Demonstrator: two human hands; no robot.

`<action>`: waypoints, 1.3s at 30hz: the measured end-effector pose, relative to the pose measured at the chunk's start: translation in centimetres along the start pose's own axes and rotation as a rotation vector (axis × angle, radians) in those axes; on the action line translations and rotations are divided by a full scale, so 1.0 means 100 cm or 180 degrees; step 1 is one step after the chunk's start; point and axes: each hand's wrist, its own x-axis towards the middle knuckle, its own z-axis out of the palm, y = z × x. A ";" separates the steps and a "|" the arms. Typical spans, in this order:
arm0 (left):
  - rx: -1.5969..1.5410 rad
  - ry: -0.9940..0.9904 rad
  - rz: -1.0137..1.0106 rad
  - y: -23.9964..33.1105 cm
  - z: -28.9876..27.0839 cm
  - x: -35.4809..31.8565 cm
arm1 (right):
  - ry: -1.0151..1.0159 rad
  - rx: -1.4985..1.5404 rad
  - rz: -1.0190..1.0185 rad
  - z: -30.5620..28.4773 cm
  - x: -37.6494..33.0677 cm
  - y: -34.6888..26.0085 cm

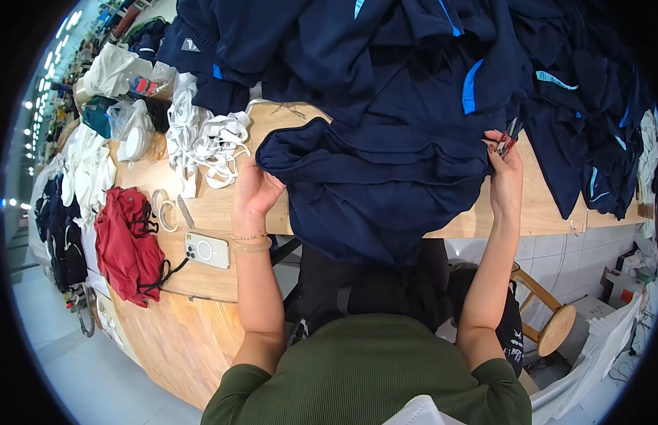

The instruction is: The person is trimming excess threads from blue fabric garments using a pair of small snips.

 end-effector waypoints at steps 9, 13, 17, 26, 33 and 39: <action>0.0081 -0.0405 -0.0110 -0.005 0.002 -0.006 | 0.0577 -0.1918 -0.0067 0.002 -0.017 -0.013; 0.0348 0.0000 0.0050 -0.006 0.002 -0.010 | 0.0324 -0.1738 0.0819 -0.007 -0.013 -0.016; 0.0504 0.0176 0.0107 -0.006 0.002 -0.015 | 0.0106 -0.0938 0.0923 -0.008 -0.019 -0.014; 0.0313 -0.0269 0.0474 0.018 -0.025 -0.024 | 0.0681 0.2198 0.1240 -0.031 -0.016 -0.001; 0.1158 0.1050 0.1012 0.019 -0.049 0.000 | 0.0158 0.2077 0.1116 -0.024 -0.006 0.057; 0.2427 0.1852 0.1298 0.000 -0.024 0.003 | 0.0121 0.1085 0.0542 -0.008 -0.020 0.041</action>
